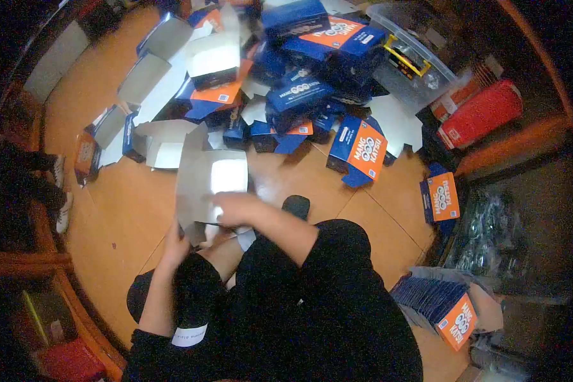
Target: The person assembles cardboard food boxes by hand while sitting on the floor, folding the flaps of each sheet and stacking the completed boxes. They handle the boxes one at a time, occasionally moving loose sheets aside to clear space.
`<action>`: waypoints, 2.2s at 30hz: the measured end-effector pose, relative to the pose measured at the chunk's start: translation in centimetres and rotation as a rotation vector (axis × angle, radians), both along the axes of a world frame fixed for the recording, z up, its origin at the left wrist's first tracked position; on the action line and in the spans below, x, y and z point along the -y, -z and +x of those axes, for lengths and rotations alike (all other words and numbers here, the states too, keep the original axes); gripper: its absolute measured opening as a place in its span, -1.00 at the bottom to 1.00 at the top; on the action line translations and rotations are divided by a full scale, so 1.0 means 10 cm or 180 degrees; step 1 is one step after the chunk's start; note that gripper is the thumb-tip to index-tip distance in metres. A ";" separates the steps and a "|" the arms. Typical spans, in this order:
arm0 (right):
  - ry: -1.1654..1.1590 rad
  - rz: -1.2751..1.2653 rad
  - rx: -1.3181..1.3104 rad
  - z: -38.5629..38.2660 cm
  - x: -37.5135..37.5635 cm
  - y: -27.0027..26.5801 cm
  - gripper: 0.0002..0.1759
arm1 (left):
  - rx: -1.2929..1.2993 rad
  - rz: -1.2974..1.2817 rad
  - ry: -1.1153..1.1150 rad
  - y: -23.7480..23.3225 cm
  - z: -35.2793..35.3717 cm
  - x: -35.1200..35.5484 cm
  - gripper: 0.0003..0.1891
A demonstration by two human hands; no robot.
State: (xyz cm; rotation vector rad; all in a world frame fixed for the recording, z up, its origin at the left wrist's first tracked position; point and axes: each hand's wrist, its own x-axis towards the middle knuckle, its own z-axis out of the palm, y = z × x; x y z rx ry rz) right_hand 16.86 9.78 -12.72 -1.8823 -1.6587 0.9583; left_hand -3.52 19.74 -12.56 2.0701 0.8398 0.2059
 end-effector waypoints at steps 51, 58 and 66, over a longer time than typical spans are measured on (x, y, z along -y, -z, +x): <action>0.0175 0.0622 0.1667 -0.18 0.01 -0.57 -0.46 | -0.0336 0.2288 0.1291 0.23 0.41 0.31 -0.79; 0.0077 0.0989 0.1552 0.15 0.25 -0.49 -0.82 | 0.0095 0.2239 0.1160 0.28 0.38 0.27 -0.73; 0.0258 0.1412 0.2137 -0.02 0.18 -0.28 -0.86 | 0.0045 0.2203 0.1209 0.21 0.40 0.25 -0.68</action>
